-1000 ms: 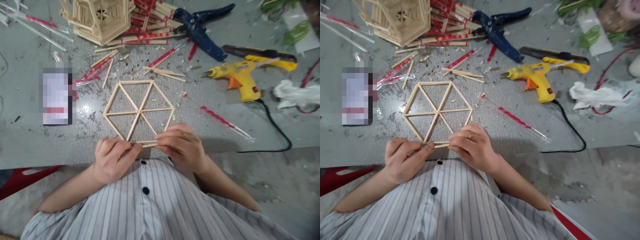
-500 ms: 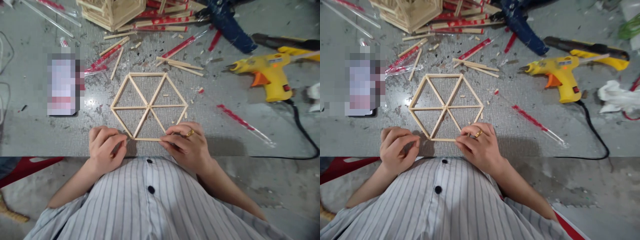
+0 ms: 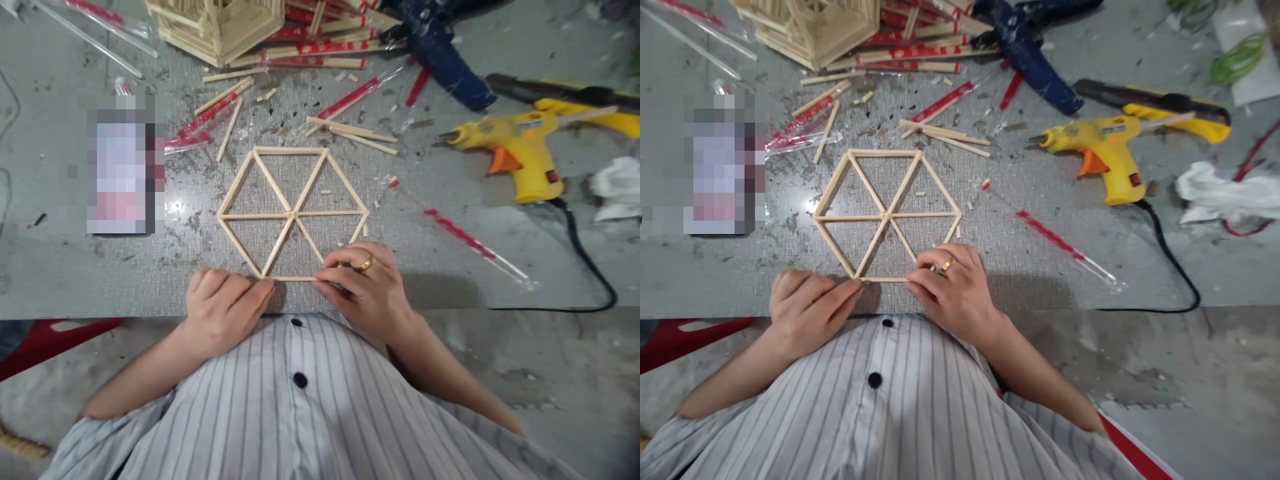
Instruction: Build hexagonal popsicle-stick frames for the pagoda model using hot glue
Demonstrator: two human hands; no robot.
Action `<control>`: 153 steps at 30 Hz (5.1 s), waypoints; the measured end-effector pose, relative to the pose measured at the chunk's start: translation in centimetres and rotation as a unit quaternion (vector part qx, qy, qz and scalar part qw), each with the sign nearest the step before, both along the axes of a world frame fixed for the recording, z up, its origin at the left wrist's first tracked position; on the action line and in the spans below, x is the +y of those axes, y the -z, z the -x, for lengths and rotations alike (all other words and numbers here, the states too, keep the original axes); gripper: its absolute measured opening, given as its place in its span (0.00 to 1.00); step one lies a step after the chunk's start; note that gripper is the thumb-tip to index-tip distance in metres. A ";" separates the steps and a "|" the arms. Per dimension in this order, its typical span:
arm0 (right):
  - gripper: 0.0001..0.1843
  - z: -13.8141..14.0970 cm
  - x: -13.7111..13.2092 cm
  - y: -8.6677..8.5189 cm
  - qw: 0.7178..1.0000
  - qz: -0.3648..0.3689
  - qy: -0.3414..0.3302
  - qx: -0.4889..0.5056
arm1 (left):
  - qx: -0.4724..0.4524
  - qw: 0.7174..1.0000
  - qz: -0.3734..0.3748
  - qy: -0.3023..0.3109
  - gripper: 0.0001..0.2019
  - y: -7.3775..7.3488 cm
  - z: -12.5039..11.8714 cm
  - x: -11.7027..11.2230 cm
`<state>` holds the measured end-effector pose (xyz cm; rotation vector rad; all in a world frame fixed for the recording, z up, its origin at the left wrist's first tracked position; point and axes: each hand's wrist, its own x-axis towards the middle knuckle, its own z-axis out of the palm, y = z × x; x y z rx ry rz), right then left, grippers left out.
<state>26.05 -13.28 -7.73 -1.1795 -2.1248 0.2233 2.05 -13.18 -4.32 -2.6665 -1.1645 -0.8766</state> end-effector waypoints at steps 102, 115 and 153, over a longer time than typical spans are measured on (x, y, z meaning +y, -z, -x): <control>0.12 -2.5 8.0 -2.8 0.976 0.112 -0.070 -0.171 | 0.100 0.992 0.041 0.060 0.10 0.0 0.1 11.5; 0.13 -1.8 10.9 -2.1 0.965 0.042 -0.108 -0.236 | 0.077 0.990 0.114 -0.016 0.09 0.0 0.7 17.3; 0.11 -2.3 11.8 -2.5 0.943 0.025 -0.081 -0.322 | 0.116 0.989 0.052 -0.069 0.11 0.2 1.4 18.5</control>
